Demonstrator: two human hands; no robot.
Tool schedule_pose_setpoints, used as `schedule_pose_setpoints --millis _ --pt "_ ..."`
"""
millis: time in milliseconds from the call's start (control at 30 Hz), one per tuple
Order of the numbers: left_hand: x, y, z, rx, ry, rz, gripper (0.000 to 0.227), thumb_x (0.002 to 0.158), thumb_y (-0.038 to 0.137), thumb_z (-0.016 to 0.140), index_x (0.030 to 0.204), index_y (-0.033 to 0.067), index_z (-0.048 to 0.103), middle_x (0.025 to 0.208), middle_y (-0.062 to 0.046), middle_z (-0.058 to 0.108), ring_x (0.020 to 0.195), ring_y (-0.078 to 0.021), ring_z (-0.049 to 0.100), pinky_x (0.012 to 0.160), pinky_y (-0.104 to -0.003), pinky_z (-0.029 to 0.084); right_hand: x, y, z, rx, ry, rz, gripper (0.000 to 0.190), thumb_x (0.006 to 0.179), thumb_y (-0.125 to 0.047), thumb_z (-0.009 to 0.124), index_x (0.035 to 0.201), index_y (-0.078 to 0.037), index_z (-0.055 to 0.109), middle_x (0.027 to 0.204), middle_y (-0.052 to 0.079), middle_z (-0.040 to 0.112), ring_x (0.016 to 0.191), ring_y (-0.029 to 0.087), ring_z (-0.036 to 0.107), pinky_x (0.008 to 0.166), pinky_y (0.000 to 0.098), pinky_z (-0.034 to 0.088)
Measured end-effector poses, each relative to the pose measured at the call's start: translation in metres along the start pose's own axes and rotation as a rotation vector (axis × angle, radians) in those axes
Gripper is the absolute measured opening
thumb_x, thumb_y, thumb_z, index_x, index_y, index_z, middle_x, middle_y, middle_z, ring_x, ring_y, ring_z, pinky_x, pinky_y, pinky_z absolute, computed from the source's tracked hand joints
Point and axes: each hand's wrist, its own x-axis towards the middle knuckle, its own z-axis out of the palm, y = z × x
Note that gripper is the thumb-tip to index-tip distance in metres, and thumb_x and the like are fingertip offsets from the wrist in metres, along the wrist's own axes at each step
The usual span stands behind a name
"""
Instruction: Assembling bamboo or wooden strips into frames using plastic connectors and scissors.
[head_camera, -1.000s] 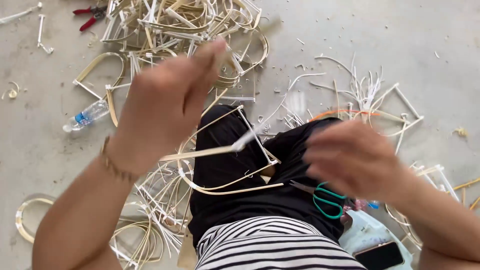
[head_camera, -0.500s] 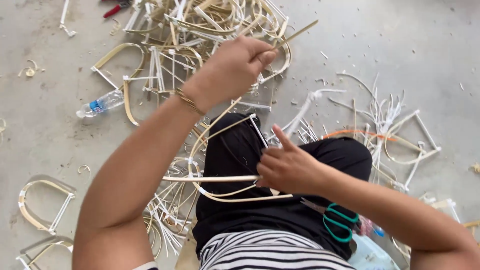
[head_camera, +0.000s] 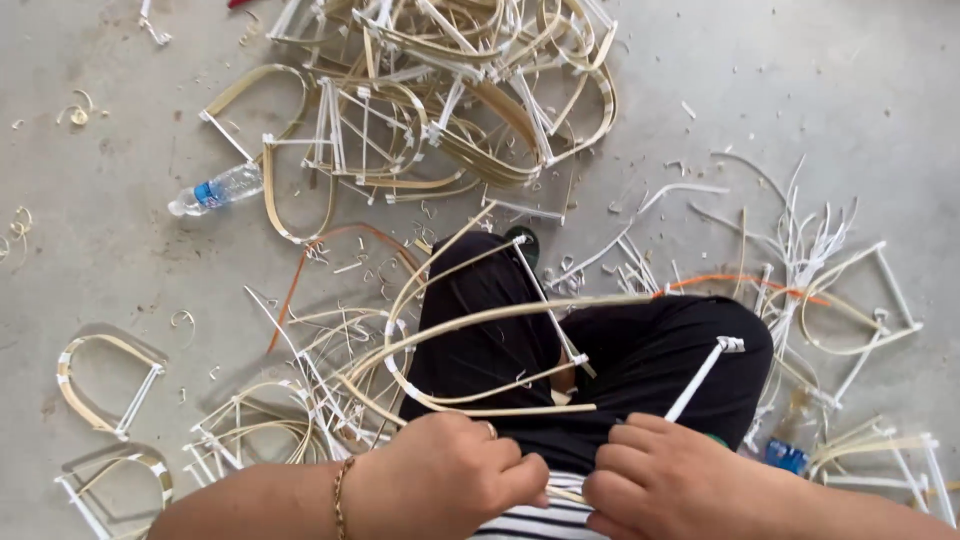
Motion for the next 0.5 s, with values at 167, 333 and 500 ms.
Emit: schedule_pose_setpoints --millis 167,333,500 --pt "-0.070 -0.040 -0.050 -0.384 0.157 -0.216 0.031 0.077 0.007 0.061 0.105 0.0066 0.073 0.099 -0.010 0.076 0.085 -0.0253 0.073 0.072 -0.032 0.057 -0.115 0.043 0.021 0.231 -0.031 0.016 0.020 0.085 -0.022 0.068 0.086 -0.009 0.053 0.090 0.009 0.060 0.084 0.029 0.059 0.077 0.0407 0.048" --pt "-0.240 -0.049 -0.045 -0.061 0.602 -1.209 0.034 0.100 0.010 0.057 0.133 0.0037 0.060 0.078 0.004 0.054 0.066 -0.0015 0.047 0.059 -0.020 0.039 -0.328 0.030 0.120 0.862 0.815 0.702 0.005 0.093 -0.001 0.059 0.095 -0.006 0.059 0.086 0.007 0.053 0.080 0.021 0.051 0.076 0.0425 0.044" --pt "-0.375 -0.135 -0.021 0.034 0.291 -1.238 0.025 0.120 0.015 0.057 0.143 0.0046 0.062 0.081 -0.005 0.060 0.064 -0.0124 0.052 0.058 -0.026 0.041 -0.263 0.043 0.145 1.528 1.241 0.704 0.010 0.104 -0.005 0.064 0.112 0.002 0.062 0.094 0.009 0.055 0.090 0.020 0.052 0.092 0.0456 0.045"
